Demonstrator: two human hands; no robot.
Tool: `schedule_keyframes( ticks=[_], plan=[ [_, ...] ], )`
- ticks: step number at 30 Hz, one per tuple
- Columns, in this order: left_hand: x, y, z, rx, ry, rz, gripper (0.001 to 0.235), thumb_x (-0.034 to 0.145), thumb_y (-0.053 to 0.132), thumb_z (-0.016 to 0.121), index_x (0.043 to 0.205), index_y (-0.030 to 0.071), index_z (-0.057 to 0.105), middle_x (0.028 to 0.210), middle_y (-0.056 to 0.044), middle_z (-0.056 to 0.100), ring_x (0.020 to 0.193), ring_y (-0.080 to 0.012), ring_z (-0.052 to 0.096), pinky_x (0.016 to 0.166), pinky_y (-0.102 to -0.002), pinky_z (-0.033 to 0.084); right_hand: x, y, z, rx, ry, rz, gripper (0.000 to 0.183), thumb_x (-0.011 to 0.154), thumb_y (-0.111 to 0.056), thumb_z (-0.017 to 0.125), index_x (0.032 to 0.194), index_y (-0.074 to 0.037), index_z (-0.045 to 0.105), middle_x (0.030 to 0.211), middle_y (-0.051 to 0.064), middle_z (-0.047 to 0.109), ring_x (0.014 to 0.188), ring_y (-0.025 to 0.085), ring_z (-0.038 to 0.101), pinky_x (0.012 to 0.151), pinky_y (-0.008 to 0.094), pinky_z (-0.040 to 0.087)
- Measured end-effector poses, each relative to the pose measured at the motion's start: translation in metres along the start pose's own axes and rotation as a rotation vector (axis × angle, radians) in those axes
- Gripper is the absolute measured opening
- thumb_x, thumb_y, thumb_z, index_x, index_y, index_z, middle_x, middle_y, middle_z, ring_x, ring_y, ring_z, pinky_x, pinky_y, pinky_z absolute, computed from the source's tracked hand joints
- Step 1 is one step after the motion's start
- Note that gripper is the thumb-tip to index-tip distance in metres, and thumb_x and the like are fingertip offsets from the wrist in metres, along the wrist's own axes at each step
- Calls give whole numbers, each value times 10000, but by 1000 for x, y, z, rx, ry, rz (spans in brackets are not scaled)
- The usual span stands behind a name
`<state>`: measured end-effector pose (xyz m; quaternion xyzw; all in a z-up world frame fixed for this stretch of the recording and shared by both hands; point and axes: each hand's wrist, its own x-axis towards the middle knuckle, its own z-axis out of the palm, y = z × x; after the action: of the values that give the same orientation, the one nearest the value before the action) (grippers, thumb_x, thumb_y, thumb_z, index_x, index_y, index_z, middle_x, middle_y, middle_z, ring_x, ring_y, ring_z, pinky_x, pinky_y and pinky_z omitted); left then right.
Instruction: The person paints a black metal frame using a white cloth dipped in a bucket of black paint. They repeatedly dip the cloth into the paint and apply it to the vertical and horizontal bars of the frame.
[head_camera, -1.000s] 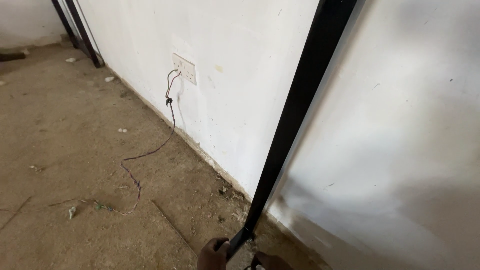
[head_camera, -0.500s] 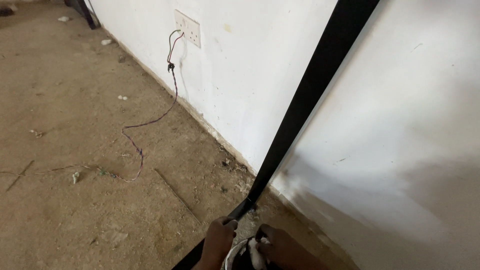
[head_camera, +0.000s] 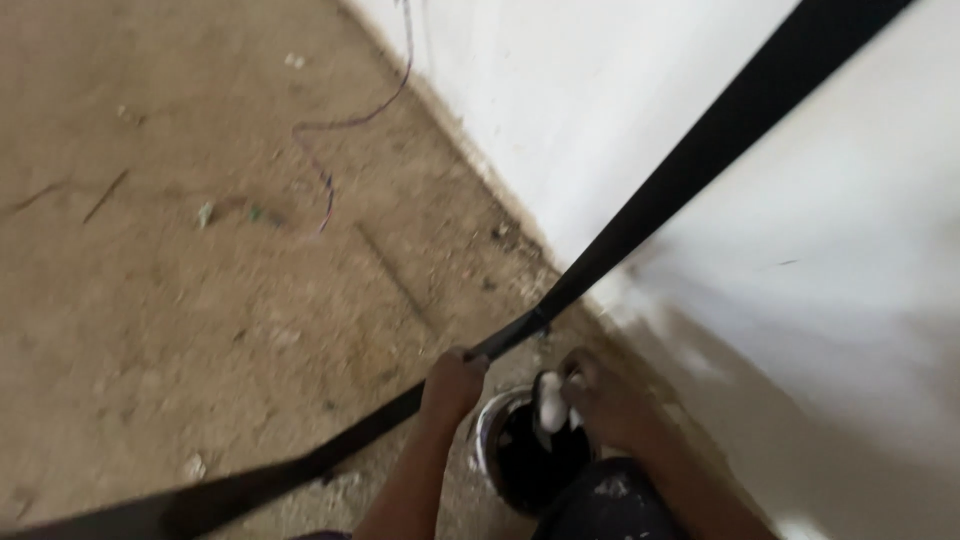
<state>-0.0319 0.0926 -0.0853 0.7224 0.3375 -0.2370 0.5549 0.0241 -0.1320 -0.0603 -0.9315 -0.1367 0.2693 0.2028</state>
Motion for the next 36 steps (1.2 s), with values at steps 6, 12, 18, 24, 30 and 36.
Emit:
schedule_keyframes(
  ticks=[6, 12, 18, 24, 30, 36],
  plan=[
    [75, -105, 43, -134, 38, 24, 561, 944, 329, 675, 1398, 3, 632, 1240, -282, 684, 1169, -422, 679, 916, -512, 551, 4, -16, 0, 255, -87, 87, 386, 988, -360, 493, 1287, -143, 605, 1230, 255, 671, 1088, 412, 689, 931, 563, 521],
    [20, -97, 35, -306, -1, 1, 533, 963, 498, 562, 1294, 119, 740, 1308, -109, 743, 1200, -281, 689, 970, -412, 504, 10, 8, 69, 62, -183, 62, 551, 832, -640, 538, 1178, -226, 653, 1083, 58, 787, 955, 229, 745, 806, 372, 522],
    [28, -132, 40, -145, 3, 157, 274, 929, 254, 634, 1122, 133, 788, 1046, -43, 790, 917, -190, 713, 773, -364, 530, -4, 24, 115, -68, -329, 65, 429, 869, -496, 608, 1170, -190, 587, 1135, 79, 740, 1059, 277, 700, 882, 421, 477],
    [-12, -160, 26, -218, -59, 139, 57, 756, 109, 629, 787, 93, 674, 677, -32, 672, 583, -137, 647, 551, -315, 503, 8, 35, 146, -305, -377, 4, 435, 911, -472, 572, 1196, -143, 595, 1137, 200, 739, 1086, 402, 687, 894, 500, 491],
    [5, -144, 46, 100, 5, 121, 474, 739, 305, 636, 1182, 149, 706, 1092, -128, 750, 948, -333, 709, 761, -470, 558, 9, 23, 141, -291, -326, -72, 460, 897, -482, 567, 1260, -202, 613, 1217, 132, 742, 1131, 369, 687, 970, 465, 497],
    [12, -129, 50, 152, -121, 61, 384, 866, 78, 561, 1241, 83, 641, 1090, -230, 723, 882, -390, 726, 606, -500, 586, 4, 23, 124, -236, -243, 13, 418, 886, -459, 592, 1230, -229, 645, 1230, 114, 734, 1162, 358, 674, 1019, 457, 474]
  ],
)
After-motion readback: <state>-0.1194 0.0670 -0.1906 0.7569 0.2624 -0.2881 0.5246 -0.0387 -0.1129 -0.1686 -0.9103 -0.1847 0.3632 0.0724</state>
